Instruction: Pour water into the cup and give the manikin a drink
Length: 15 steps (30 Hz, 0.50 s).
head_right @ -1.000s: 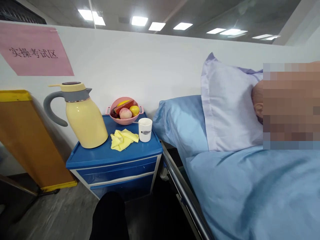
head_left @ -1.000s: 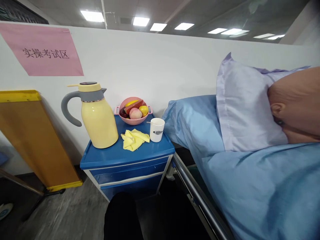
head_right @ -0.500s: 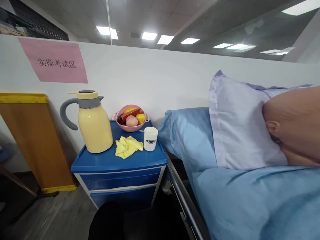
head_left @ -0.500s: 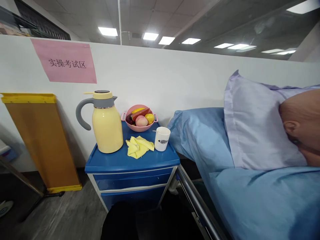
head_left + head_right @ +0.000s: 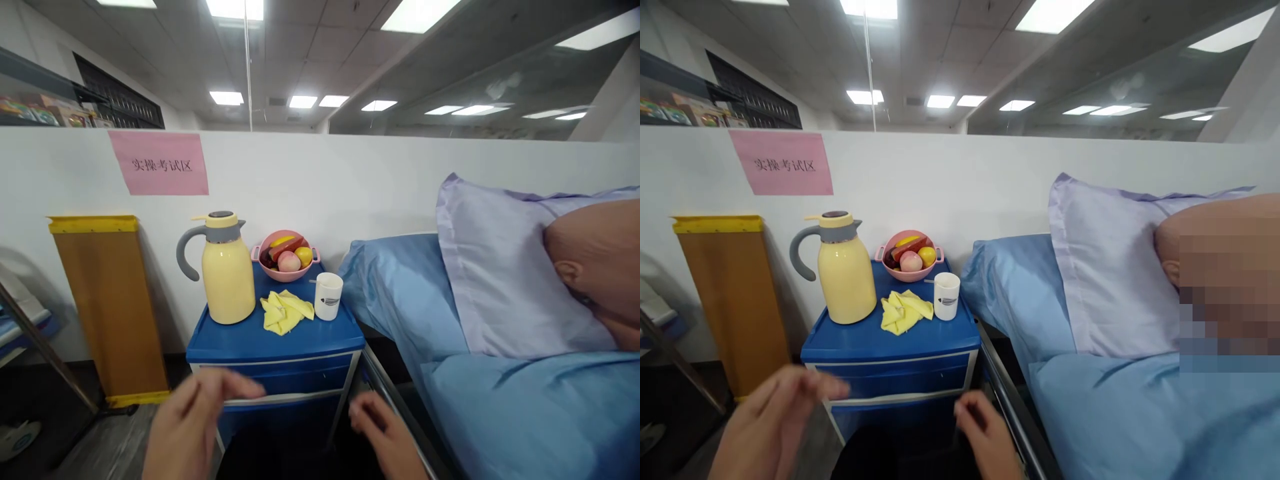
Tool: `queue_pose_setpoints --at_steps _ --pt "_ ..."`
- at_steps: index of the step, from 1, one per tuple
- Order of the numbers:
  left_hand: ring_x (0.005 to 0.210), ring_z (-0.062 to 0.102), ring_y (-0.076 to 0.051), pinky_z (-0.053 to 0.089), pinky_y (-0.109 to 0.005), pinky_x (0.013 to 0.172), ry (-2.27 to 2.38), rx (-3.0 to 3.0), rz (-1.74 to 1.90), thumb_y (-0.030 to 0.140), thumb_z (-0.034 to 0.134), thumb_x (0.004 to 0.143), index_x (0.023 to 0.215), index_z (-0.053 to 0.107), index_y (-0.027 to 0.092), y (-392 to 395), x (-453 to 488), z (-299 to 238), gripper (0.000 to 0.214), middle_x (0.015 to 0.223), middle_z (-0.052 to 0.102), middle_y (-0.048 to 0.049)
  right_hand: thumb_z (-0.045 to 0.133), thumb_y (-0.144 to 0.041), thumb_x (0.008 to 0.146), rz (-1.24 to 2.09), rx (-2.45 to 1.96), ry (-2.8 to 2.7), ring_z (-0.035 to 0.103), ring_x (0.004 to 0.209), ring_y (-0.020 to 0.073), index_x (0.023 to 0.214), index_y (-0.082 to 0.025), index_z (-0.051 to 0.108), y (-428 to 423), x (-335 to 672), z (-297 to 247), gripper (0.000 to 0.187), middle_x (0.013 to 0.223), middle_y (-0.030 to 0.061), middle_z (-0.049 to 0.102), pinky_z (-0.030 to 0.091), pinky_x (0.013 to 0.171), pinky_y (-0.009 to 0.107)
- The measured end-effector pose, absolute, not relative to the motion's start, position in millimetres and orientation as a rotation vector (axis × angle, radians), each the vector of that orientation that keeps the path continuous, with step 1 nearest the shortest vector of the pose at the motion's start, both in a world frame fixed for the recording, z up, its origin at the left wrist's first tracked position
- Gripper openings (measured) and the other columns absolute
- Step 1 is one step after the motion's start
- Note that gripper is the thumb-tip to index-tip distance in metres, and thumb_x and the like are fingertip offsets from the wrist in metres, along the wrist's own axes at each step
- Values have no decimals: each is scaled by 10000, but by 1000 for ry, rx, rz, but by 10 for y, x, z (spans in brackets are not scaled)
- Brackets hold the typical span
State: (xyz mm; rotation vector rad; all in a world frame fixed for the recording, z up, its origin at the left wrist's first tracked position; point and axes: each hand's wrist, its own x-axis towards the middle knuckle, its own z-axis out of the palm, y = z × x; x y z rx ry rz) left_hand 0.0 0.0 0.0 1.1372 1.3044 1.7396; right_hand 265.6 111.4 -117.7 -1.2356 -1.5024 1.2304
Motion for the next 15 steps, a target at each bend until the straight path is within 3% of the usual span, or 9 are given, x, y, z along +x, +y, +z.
queue_pose_setpoints --at_steps 1,2,5,8,11,13,15 --pt "937 668 -292 578 -440 801 1472 1065 1857 528 603 802 895 686 250 214 -175 123 305 939 722 -57 606 -475 827 1117 -1143 -1467 605 777 195 811 -237 618 1318 2625 -1042 239 778 16 626 494 713 302" --pt "1006 651 -292 557 -447 870 1589 1051 1943 518 587 815 988 671 247 428 -353 245 333 1039 705 -60 632 -470 805 1002 -1070 -1403 613 897 221 906 -237 607 1538 2567 -914 255 901 40 649 494 788 319" --pt "1166 567 -276 472 -445 1009 1981 1106 2197 496 575 818 1204 568 269 986 -851 572 447 1296 580 -53 741 -454 671 822 -969 -1307 495 1221 291 1244 -225 441 2185 2276 -644 687 1319 129 520 455 958 403" --pt "1221 513 -305 472 -444 990 2264 1161 2130 448 597 797 1368 390 227 1384 -1216 811 646 1458 393 -121 823 -425 502 739 -1022 -1248 420 1287 344 1295 -160 379 2650 1961 -584 947 1394 197 426 359 1052 461" --pt "1041 613 -275 532 -403 832 2346 1284 1828 369 578 796 1305 429 193 1656 -1424 983 559 1308 540 -135 827 -421 468 758 -1028 -1222 515 1170 332 1219 -158 422 2883 1780 -608 893 1280 178 518 406 1000 448" --pt "855 648 -244 534 -369 695 2348 1341 1730 353 551 803 1139 529 194 1772 -1502 1071 372 1040 660 -86 813 -440 488 784 -1040 -1210 577 1050 323 1148 -165 451 2929 1746 -598 802 1146 149 588 455 922 449" --pt "740 634 -228 505 -349 616 2379 1364 1679 374 515 820 941 566 197 1837 -1555 1142 220 825 659 -45 810 -444 492 798 -1046 -1199 600 973 318 1073 -182 477 2901 1750 -557 719 1042 116 623 469 879 451"
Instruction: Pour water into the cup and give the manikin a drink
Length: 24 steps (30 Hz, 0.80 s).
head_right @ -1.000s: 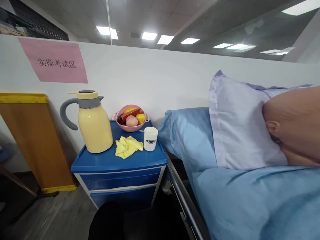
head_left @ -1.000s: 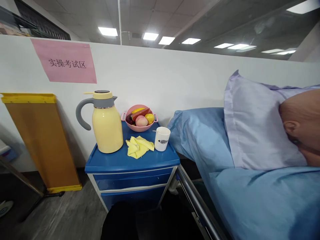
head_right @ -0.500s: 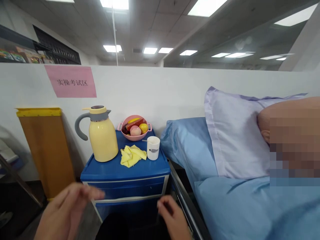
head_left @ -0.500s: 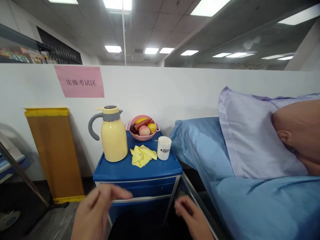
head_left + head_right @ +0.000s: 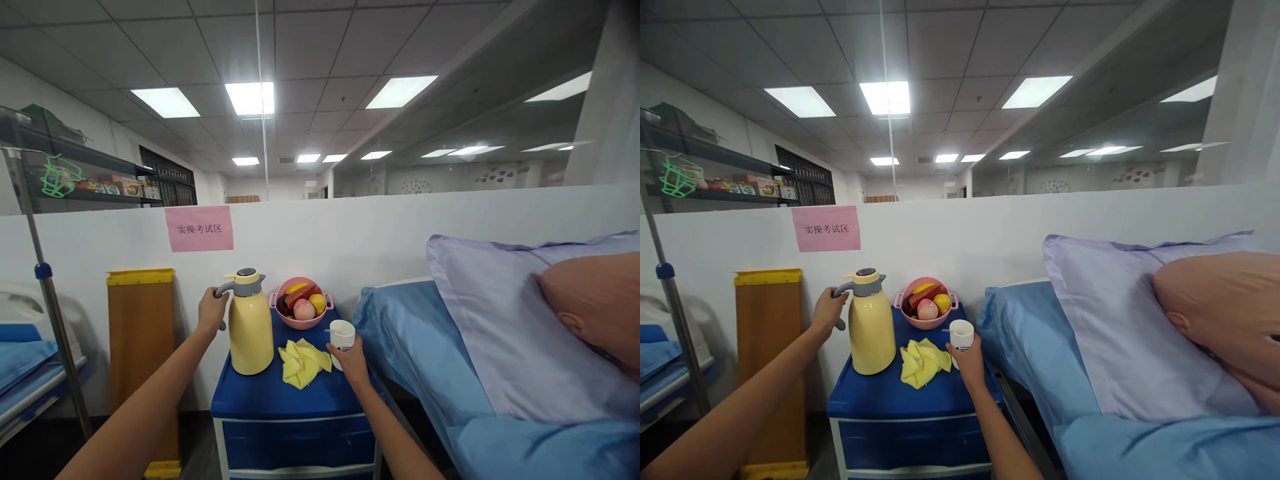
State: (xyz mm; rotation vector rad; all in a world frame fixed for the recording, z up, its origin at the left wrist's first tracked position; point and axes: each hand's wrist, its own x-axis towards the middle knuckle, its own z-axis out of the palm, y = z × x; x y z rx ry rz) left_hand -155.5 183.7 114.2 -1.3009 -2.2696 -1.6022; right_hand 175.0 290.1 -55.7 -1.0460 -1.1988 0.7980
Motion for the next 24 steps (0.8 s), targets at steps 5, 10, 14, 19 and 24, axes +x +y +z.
queue_pose_setpoints --at_steps 5,10,14,19,24 --pt "691 603 -231 449 -342 581 -2302 -1359 -1402 428 507 818 749 519 209 1889 -1567 1308 231 699 619 -30 785 -418 571 862 -946 -1228 632 927 266 1055 -183 522 2538 1709 -381 599 1001 83 663 489 864 397" --pt "755 622 -252 431 -333 600 -2268 -1445 -1173 424 501 812 807 540 211 1939 -1266 1558 216 782 656 -60 777 -386 618 945 -836 -1275 638 903 229 1129 -162 525 2024 1559 -118 611 1016 73 680 505 827 372" --pt "805 630 -287 406 -338 623 -2147 -1618 -915 383 525 778 837 587 214 1868 -906 1839 190 823 672 -96 809 -328 574 983 -759 -1335 623 883 209 1115 -179 562 1686 1504 78 613 1003 35 686 494 827 355" --pt "781 630 -288 374 -337 628 -1969 -1819 -656 376 514 773 759 612 221 1572 -514 2225 184 758 655 -98 804 -272 557 995 -733 -1313 612 911 214 1182 -209 544 1268 1504 197 680 1036 24 675 481 843 354" --pt "762 625 -262 369 -324 633 -1731 -1980 -309 485 468 823 686 619 208 1201 -85 2561 344 688 622 -95 785 -277 596 994 -731 -1260 604 937 219 1167 -195 524 786 1568 300 633 1057 37 661 470 862 352"
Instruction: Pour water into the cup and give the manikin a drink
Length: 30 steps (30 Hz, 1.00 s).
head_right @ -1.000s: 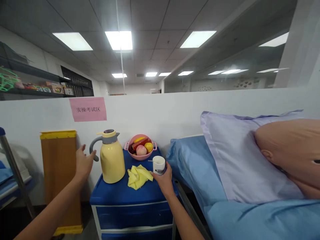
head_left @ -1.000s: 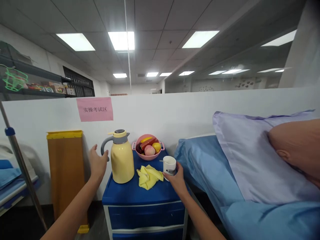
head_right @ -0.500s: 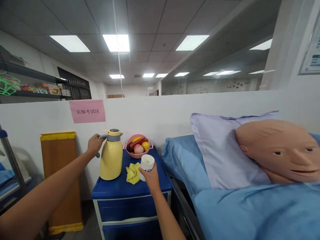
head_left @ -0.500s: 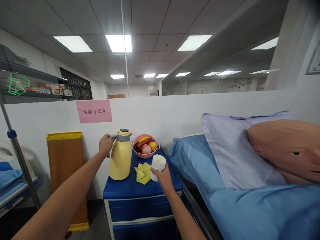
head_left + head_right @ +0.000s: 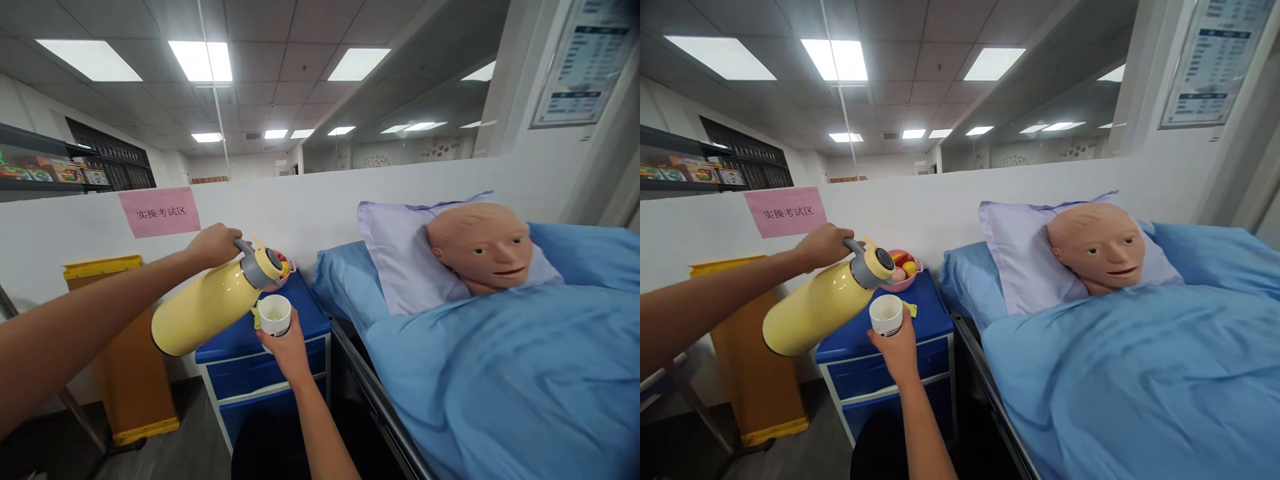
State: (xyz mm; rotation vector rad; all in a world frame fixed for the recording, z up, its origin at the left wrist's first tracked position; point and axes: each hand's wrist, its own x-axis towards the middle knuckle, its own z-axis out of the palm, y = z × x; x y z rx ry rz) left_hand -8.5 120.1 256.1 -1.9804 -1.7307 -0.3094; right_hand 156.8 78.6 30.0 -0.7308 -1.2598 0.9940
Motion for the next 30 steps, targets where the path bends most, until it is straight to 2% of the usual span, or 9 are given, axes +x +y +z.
queue_pose_setpoints --at_steps 4,9,16,26,30 --pt "780 617 -281 375 -349 668 -1562 -2072 -62 515 450 839 732 646 196 959 258 2754 389 713 618 -109 770 -290 609 999 -778 -1213 609 891 213 1193 -209 506 498 1669 387 646 1043 32 662 483 811 341" --pt "754 609 -263 373 -342 630 -1459 -2117 149 458 494 818 734 644 200 742 517 2864 311 707 604 -97 771 -290 579 954 -792 -1186 621 856 213 1194 -207 518 312 1782 431 670 1012 31 669 485 770 326" --pt "802 616 -268 402 -351 662 -1424 -2156 260 287 554 766 768 664 207 448 736 2870 136 744 628 -95 754 -257 588 931 -830 -1181 614 821 196 1187 -211 518 132 1831 476 645 968 9 669 481 739 301" --pt "840 632 -292 422 -381 743 -1452 -2242 245 270 645 717 741 678 205 230 860 2790 76 763 666 -107 760 -261 593 984 -810 -1134 604 826 207 1178 -207 496 -23 1713 325 644 960 18 668 487 730 316" --pt "793 642 -299 422 -383 701 -1366 -2232 347 269 610 749 772 701 197 222 888 2751 119 776 679 -132 762 -253 591 992 -790 -1133 594 799 198 1157 -215 498 -53 1683 296 626 931 5 672 488 719 309"
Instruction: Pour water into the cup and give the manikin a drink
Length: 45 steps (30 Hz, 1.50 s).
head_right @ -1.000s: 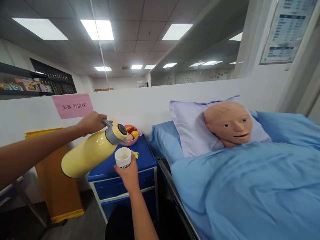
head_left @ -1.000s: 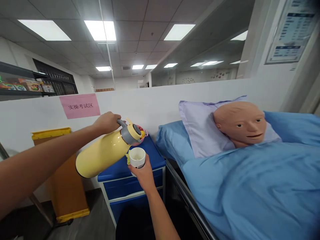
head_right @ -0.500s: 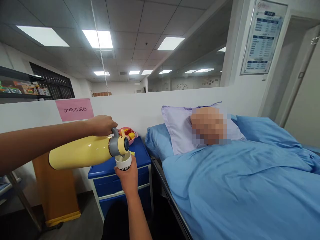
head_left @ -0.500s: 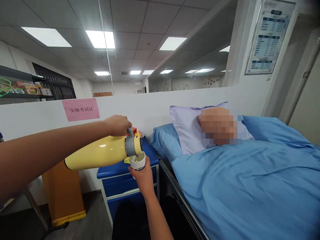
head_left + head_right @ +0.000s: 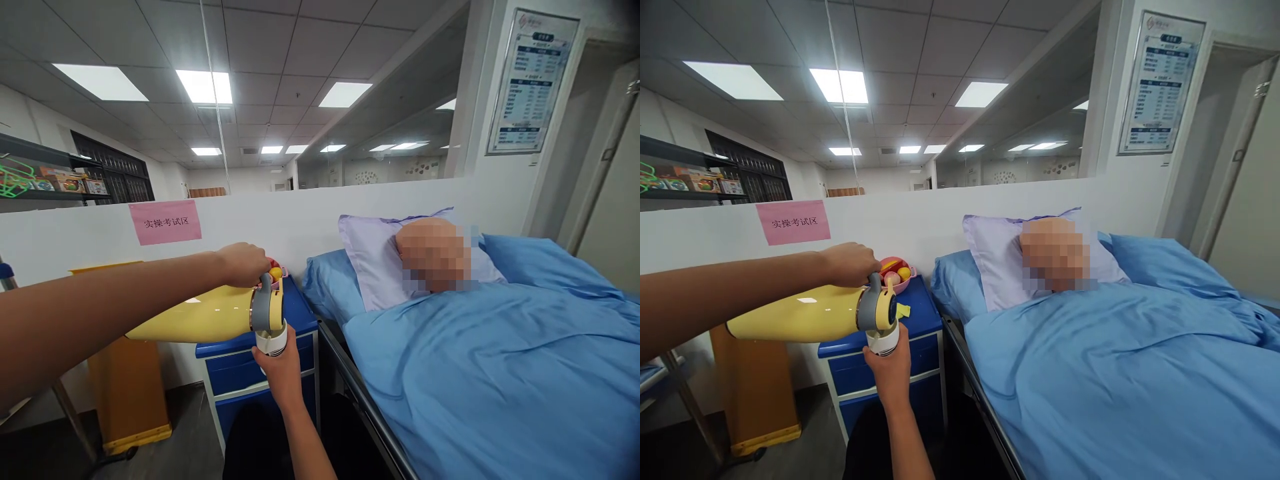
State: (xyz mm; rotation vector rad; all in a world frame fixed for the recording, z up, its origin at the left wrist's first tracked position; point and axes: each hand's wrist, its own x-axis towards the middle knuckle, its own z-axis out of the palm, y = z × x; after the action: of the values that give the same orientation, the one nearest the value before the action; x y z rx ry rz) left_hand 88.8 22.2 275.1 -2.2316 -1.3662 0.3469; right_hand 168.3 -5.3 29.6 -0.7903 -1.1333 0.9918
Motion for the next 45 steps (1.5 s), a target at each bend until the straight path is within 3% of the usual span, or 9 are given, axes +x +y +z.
queue_pose_setpoints --at_steps 9,32,45 --pt "717 644 -263 396 -330 567 -1162 -2150 531 356 552 795 853 720 180 140 974 2833 250 756 691 -134 749 -282 591 1039 -751 -1097 588 734 176 1140 -199 512 -128 1619 338 603 888 4 671 477 660 285" --pt "843 655 -259 455 -345 741 -1243 -2181 447 362 670 739 920 743 208 163 993 2841 249 856 712 -126 736 -228 630 1066 -712 -1095 585 778 167 1116 -197 513 -258 1690 461 535 902 0 655 474 717 280" --pt "753 655 -269 438 -341 621 -1158 -2136 500 364 655 734 897 737 192 123 1019 2854 251 803 711 -137 735 -279 609 1049 -702 -1068 581 733 182 1095 -191 527 -293 1668 488 537 839 -1 652 473 661 295"
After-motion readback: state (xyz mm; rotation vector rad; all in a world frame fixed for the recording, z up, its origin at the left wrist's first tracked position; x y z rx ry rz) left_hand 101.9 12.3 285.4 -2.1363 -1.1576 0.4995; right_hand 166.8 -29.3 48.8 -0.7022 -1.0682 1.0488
